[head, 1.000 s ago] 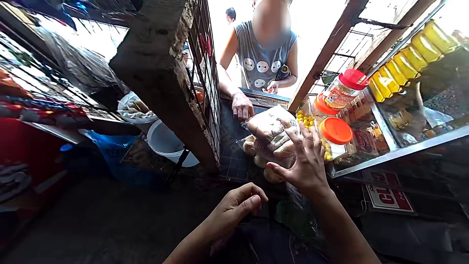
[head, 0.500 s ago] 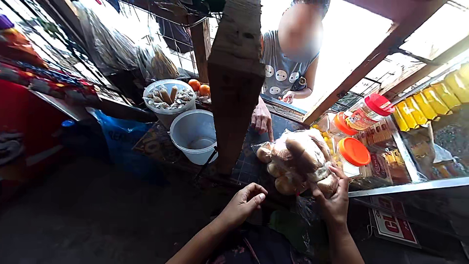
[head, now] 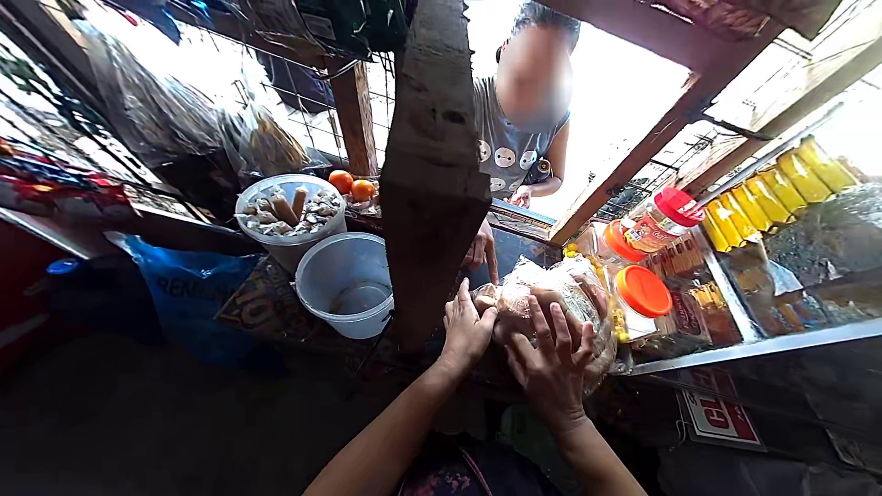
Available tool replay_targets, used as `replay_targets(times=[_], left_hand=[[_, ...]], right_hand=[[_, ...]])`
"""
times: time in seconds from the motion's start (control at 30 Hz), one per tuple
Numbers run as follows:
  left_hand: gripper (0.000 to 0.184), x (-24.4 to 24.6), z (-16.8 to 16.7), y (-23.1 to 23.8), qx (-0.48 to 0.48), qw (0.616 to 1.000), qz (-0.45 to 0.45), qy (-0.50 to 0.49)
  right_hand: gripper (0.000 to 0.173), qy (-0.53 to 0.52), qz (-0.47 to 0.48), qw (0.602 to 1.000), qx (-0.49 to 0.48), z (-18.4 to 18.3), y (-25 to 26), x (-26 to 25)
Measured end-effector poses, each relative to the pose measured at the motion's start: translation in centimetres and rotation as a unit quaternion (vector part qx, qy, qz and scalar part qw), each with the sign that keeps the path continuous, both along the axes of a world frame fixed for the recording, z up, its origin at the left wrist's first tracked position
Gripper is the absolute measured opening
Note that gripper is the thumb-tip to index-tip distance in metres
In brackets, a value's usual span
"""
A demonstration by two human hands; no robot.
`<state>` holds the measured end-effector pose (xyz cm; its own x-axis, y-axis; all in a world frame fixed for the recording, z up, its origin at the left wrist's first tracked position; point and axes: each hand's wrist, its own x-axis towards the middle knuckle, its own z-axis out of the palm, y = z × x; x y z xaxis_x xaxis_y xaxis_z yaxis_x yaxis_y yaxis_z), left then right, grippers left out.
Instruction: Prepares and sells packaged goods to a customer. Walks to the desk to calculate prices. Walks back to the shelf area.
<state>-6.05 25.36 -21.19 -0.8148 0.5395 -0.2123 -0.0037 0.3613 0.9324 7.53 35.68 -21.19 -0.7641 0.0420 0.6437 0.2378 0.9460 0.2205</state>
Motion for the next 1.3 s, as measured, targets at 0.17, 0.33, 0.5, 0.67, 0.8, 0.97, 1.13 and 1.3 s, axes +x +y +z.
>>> replay_targets(times=[0.17, 0.33, 0.5, 0.67, 0.8, 0.97, 1.13, 1.3], left_hand=[[0.08, 2.2, -1.2, 1.8, 0.238, 0.948, 0.132, -0.162], [0.073, 5.2, -0.8, 2.8, 0.327, 0.888, 0.177, -0.27], [0.064, 6.3, -0.8, 1.3, 0.32, 0.901, 0.182, -0.228], [0.069, 8.3, -0.1, -4.7, 0.432, 0.889, 0.092, -0.119], [0.055, 8.2, 0.1, -7.5, 0.502, 0.863, -0.048, 0.027], [0.05, 8.2, 0.5, -8.6, 0.477, 0.867, -0.082, 0.12], [0.048, 8.3, 0.5, -10.6, 0.455, 0.873, -0.104, 0.14], [0.053, 8.5, 2.0, -11.4, 0.464, 0.878, -0.082, 0.082]], right_hand=[[0.019, 0.04, -0.037, 0.998, -0.01, 0.0, 1.3, 0.4], [0.028, 0.051, -0.04, 0.998, -0.02, -0.5, 1.2, 0.4], [0.033, 0.06, -0.037, 0.996, -0.056, 0.2, 1.2, 0.7], [0.04, 0.052, -0.048, 0.988, -0.138, 1.3, 3.6, 1.4], [0.037, 0.045, -0.047, 0.992, -0.112, 1.0, 4.5, 1.3], [0.034, -0.012, 0.034, 0.992, -0.119, 0.4, 3.3, 1.2], [0.027, -0.181, 0.2, 0.937, -0.22, 0.2, 2.8, 2.3], [0.024, -0.069, 0.286, 0.882, -0.368, 1.2, 2.2, 4.3]])
